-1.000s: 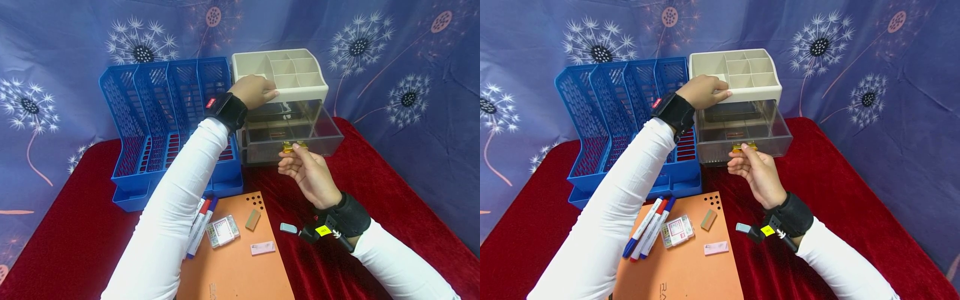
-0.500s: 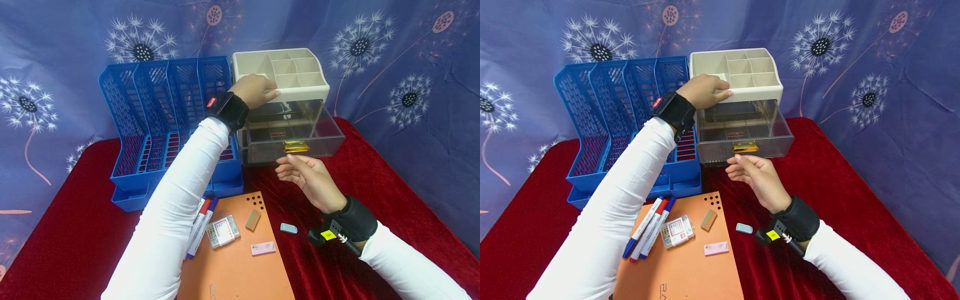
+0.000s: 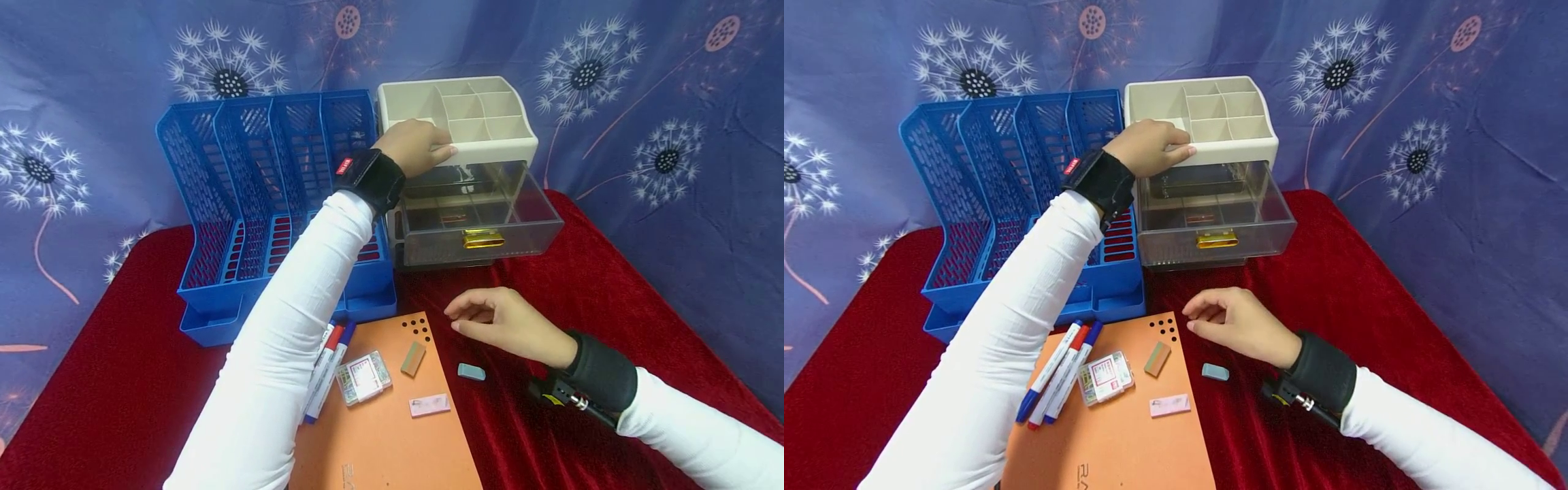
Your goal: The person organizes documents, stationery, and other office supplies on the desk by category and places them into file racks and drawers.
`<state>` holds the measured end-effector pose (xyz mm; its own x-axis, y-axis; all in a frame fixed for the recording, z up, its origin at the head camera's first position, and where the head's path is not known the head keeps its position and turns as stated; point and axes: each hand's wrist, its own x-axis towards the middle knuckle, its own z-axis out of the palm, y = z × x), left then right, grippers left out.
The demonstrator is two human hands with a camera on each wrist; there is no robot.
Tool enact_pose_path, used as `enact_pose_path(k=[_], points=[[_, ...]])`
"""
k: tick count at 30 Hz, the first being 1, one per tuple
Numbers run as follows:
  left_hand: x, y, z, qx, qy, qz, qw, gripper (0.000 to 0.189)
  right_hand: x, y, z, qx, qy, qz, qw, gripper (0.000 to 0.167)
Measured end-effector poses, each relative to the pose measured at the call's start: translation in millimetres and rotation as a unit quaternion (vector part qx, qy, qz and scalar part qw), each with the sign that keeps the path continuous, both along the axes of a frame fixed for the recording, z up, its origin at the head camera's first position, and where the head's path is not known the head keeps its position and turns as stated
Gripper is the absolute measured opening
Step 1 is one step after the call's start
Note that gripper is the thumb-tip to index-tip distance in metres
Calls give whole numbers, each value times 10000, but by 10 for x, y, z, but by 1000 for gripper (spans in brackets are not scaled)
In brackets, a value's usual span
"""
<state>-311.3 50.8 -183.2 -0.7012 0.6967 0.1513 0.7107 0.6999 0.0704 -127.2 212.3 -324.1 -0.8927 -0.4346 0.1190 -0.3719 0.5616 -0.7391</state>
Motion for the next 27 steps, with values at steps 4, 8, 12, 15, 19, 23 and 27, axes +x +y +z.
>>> enact_pose_path(k=[4, 8, 12, 15, 19, 23, 27], points=[[-3, -7, 4, 5, -12, -15, 10000, 36, 61, 12, -91, 503, 185, 290, 9981, 18], [-11, -9, -2, -11, 5, -23, 10000, 36, 114, 13, -183, 963, 533, 494, 9927, 21], [-17, -5, -9, -2, 22, -39, 10000, 36, 171, 17, -255, 1494, 632, 614, 9848, 26], [-13, 0, -14, -22, 30, -36, 10000, 36, 208, 9, -314, 1790, 499, 618, 9806, 29], [-3, -1, -13, -35, 43, -25, 10000, 36, 238, -9, -394, 1992, 309, 581, 9777, 32], [0, -5, -6, -1, 42, -6, 10000, 36, 243, -9, -457, 2110, 259, 591, 9754, 32], [-9, -5, -14, 29, 14, -9, 10000, 36, 247, -7, -514, 2167, 318, 676, 9734, 30]])
